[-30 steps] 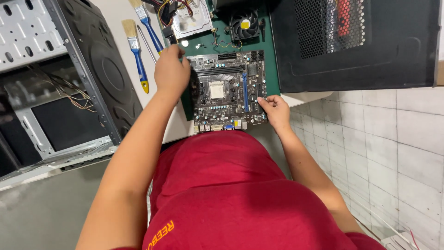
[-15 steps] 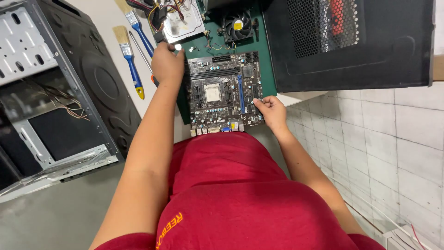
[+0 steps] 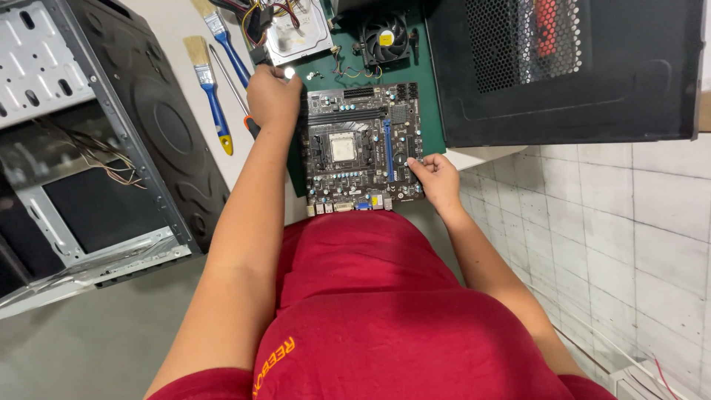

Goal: Removing a motherboard and CPU fan from a desktop computer case using a screwdriver and then cleaning the interior with a brush.

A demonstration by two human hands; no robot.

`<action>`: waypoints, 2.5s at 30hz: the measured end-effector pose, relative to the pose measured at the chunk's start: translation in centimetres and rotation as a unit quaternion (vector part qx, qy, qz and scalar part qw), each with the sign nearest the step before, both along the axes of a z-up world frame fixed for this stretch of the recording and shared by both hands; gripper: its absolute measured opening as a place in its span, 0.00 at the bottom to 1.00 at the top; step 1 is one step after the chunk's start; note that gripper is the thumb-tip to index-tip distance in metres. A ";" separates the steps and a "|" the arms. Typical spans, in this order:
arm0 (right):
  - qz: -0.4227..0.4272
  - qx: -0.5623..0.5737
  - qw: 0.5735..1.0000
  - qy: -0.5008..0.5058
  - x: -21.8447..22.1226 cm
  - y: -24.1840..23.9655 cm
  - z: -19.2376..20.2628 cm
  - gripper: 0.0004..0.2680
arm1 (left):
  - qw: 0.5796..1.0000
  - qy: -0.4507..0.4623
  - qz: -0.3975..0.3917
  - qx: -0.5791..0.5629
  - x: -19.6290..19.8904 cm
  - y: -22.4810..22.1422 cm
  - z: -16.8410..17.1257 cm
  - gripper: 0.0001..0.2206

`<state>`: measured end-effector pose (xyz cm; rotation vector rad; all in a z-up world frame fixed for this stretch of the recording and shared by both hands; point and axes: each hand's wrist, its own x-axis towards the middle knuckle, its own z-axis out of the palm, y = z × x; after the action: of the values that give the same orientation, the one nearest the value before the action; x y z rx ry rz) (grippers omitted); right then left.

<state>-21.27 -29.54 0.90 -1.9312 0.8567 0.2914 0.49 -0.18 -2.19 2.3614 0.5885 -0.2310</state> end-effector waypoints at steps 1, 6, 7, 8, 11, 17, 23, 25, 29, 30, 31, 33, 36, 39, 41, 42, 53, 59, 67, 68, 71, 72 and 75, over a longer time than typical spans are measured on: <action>0.000 -0.001 1.000 0.000 0.0 0.1 0.2 0.14 | 1.000 0.000 0.000 -0.001 -0.2 0.0 -0.1 0.09; -0.001 -0.010 1.000 -0.001 -0.1 0.1 -0.1 0.13 | 0.999 -0.002 -0.026 -0.037 -1.4 0.2 0.7 0.11; -0.002 -0.010 1.000 -0.001 -0.2 0.1 -0.2 0.13 | 0.999 -0.003 -0.026 -0.037 -1.8 0.1 1.2 0.11; 0.000 -0.015 1.000 0.004 -0.2 0.1 -0.3 0.13 | 0.999 -0.009 -0.023 -0.045 -2.1 -0.1 1.7 0.11; -0.001 -0.016 1.000 0.004 0.0 0.1 -0.3 0.14 | 0.997 -0.037 -0.038 -0.053 -2.3 -0.8 3.2 0.11; 0.000 -0.012 1.000 0.002 0.0 0.1 0.0 0.15 | 0.995 -0.048 -0.068 -0.050 0.3 -2.4 5.5 0.12; -0.002 -0.014 1.000 -0.002 -0.3 0.0 -0.7 0.14 | 0.995 -0.050 -0.081 -0.005 3.8 -2.2 2.2 0.12; -0.006 -0.010 1.000 -0.001 -0.4 0.0 -0.8 0.14 | 0.995 -0.051 -0.086 0.012 4.5 -2.2 1.4 0.13; 0.011 -0.027 0.999 0.016 -0.4 -0.2 -0.7 0.14 | 0.995 -0.053 -0.083 0.005 4.9 -2.5 1.2 0.11; 0.007 -0.022 1.000 0.018 -0.3 -0.1 -0.8 0.14 | 0.995 -0.052 -0.083 0.000 4.9 -2.3 1.2 0.11; 0.007 -0.021 1.000 0.019 -0.3 0.1 -0.3 0.14 | 0.995 -0.051 -0.084 0.001 4.6 -2.3 1.7 0.11; 0.009 -0.016 0.999 0.026 0.0 0.3 0.6 0.14 | 0.996 -0.058 -0.061 -0.020 4.2 -2.6 2.7 0.17; 0.033 -0.036 0.998 0.024 -0.1 0.0 0.3 0.15 | 0.979 -0.172 -0.105 -0.043 1.0 -4.5 6.1 0.09; 0.041 -0.026 0.998 0.026 -0.2 0.0 0.3 0.14 | 0.912 -0.240 -0.328 -0.053 -1.0 -8.1 12.2 0.11; 0.047 -0.038 0.998 0.016 -0.5 -0.5 -1.1 0.15 | 0.876 -0.275 -0.396 0.024 0.0 -10.8 9.5 0.20; 0.055 -0.049 0.997 0.001 -0.5 -0.7 -1.7 0.15 | 0.827 -0.311 -0.457 0.104 0.6 -12.0 8.2 0.30; 0.043 -0.055 0.998 -0.006 -0.7 -0.1 -1.3 0.15 | 0.885 -0.183 -0.379 0.201 2.5 -15.2 2.5 0.47; 0.039 -0.050 0.998 0.024 -0.4 0.0 -0.4 0.14 | 0.888 -0.199 -0.389 0.143 2.5 -14.9 2.1 0.44; 0.046 -0.053 0.997 0.025 -0.2 0.0 -0.5 0.14 | 0.886 -0.220 -0.401 0.074 2.0 -13.4 2.7 0.45; 0.041 -0.051 0.997 0.031 -0.1 0.0 -0.3 0.14 | 0.880 -0.234 -0.410 0.059 1.9 -13.2 3.0 0.44; 0.041 -0.044 0.997 0.038 0.0 -0.1 0.2 0.14 | 0.864 -0.262 -0.430 0.015 1.5 -12.3 3.8 0.40; 0.047 -0.038 0.997 0.038 0.0 0.0 0.3 0.14 | 0.855 -0.276 -0.439 -0.011 1.2 -11.7 4.0 0.38; 0.071 -0.065 0.995 0.033 0.4 -0.2 0.8 0.14 | 0.850 -0.318 -0.419 -0.037 0.2 -10.4 5.1 0.34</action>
<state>-20.87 -29.78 1.65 -2.1186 0.7996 0.3950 0.71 -10.61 2.86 2.2756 -0.7741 0.1604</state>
